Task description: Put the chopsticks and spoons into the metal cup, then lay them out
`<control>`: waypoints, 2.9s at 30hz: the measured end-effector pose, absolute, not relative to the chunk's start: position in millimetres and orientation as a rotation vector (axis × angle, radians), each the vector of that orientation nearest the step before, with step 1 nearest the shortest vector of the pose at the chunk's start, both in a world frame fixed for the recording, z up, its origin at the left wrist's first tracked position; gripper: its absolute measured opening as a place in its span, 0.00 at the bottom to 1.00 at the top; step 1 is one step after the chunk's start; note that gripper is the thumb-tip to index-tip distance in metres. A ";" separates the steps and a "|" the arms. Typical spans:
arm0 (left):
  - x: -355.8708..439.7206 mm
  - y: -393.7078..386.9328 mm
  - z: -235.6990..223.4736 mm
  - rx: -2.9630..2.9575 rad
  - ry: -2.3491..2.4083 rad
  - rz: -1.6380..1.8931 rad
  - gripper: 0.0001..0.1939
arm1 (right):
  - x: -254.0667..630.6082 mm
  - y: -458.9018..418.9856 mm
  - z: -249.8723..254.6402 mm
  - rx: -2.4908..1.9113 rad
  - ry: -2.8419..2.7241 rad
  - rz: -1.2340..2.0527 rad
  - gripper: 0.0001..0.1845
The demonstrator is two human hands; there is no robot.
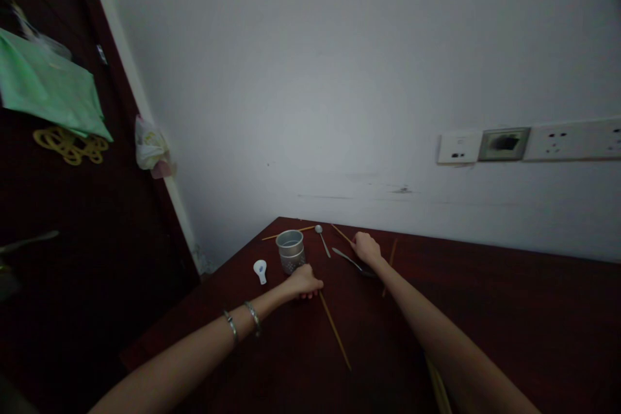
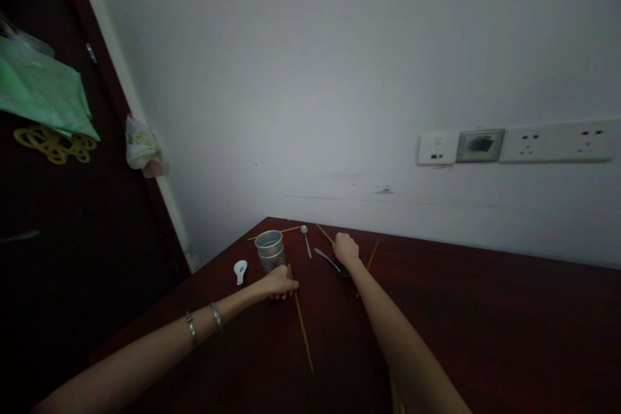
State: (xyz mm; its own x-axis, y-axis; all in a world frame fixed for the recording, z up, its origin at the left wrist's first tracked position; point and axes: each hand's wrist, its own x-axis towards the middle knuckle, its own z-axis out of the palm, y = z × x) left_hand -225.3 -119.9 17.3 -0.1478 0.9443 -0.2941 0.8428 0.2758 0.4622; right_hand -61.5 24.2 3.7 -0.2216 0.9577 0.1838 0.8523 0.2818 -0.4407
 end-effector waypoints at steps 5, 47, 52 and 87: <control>-222.7 -125.0 19.9 1.528 2.013 0.319 0.13 | -46.2 24.1 11.4 -1.636 -2.000 0.451 0.13; -19.8 -95.4 15.9 1.404 0.983 1.052 0.12 | 121.5 -179.5 19.5 -0.991 -1.027 1.588 0.17; -16.7 -94.2 10.0 1.378 0.974 1.037 0.12 | 121.3 -178.8 16.0 -1.021 -1.007 1.588 0.17; -27.5 -107.8 21.7 1.368 0.976 0.926 0.19 | 112.8 -184.7 10.8 -1.078 -1.093 1.610 0.21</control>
